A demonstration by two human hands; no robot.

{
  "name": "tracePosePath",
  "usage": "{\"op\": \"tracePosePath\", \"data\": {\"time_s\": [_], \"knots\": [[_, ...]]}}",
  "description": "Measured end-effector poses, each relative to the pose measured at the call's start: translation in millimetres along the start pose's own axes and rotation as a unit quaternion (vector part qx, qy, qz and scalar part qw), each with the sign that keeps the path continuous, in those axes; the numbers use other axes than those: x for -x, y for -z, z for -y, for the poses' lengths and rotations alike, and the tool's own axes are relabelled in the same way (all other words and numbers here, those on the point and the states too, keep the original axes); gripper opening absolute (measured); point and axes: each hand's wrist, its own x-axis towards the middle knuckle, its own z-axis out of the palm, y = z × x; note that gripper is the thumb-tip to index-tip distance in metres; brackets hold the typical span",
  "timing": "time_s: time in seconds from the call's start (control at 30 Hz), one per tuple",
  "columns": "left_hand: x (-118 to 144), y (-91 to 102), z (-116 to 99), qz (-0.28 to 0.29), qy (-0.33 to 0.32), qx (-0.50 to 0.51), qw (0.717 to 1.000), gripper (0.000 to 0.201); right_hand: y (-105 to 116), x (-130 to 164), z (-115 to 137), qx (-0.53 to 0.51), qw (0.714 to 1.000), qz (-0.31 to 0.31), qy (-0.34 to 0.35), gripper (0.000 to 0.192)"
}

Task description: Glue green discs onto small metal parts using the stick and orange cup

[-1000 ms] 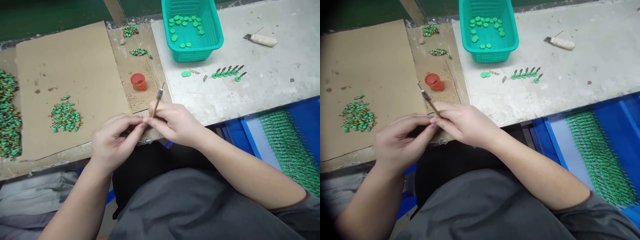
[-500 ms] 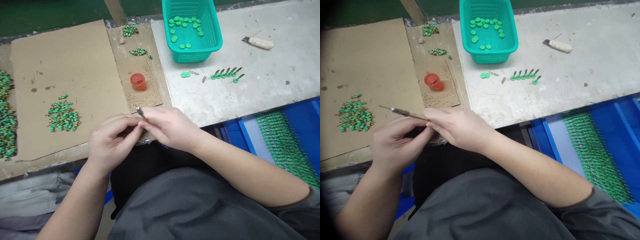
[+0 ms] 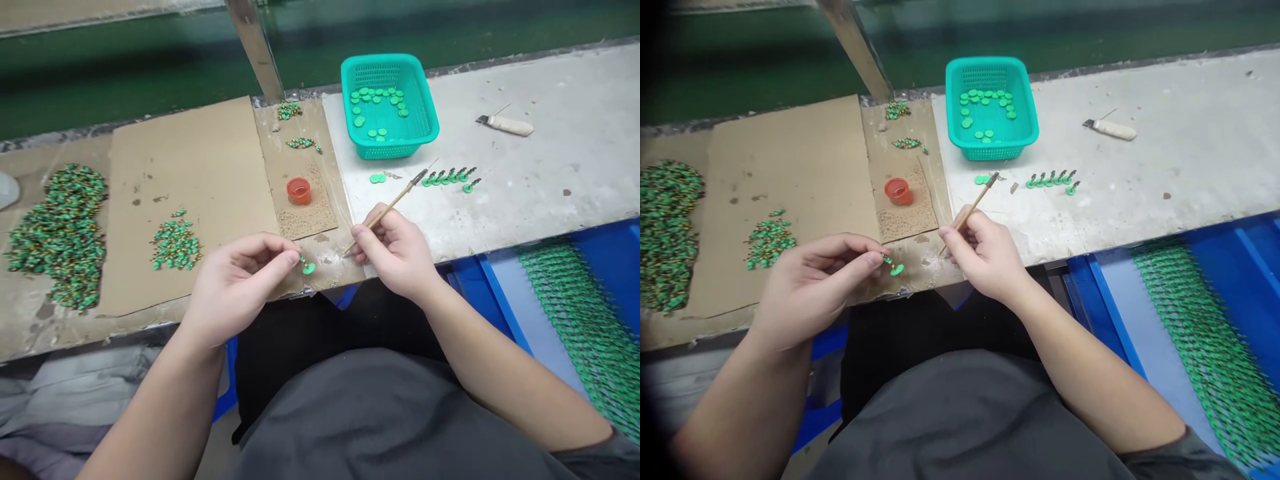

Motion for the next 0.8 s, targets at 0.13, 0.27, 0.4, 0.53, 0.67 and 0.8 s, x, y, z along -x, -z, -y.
{"op": "tracePosePath", "data": {"time_s": [0.13, 0.27, 0.4, 0.53, 0.67, 0.8], "knots": [[-2, 2.9, -6, 0.028, 0.011, 0.006, 1.000, 0.020, -2, -2, 1, -0.018, 1.000, -0.007, -0.020, 0.043], [4, -2.6, 5, -0.004, -0.033, -0.057, 0.998, 0.015, 0, 1, 2, 0.042, 0.998, 0.028, 0.034, 0.032], [12, -9.4, 22, -0.032, -0.154, -0.168, 0.973, 0.011, -9, 1, 3, 0.141, 0.968, 0.104, 0.177, 0.025], [15, -11.0, 32, -0.029, -0.193, -0.191, 0.962, 0.009, -22, -4, 2, 0.195, 0.947, 0.141, 0.215, 0.025], [15, -10.5, 34, -0.035, -0.202, -0.188, 0.961, 0.008, -27, -11, 1, 0.215, 0.938, 0.155, 0.225, 0.025], [15, -10.6, 33, -0.038, -0.203, -0.188, 0.960, 0.007, -28, -14, 0, 0.225, 0.932, 0.166, 0.229, 0.028]]}}
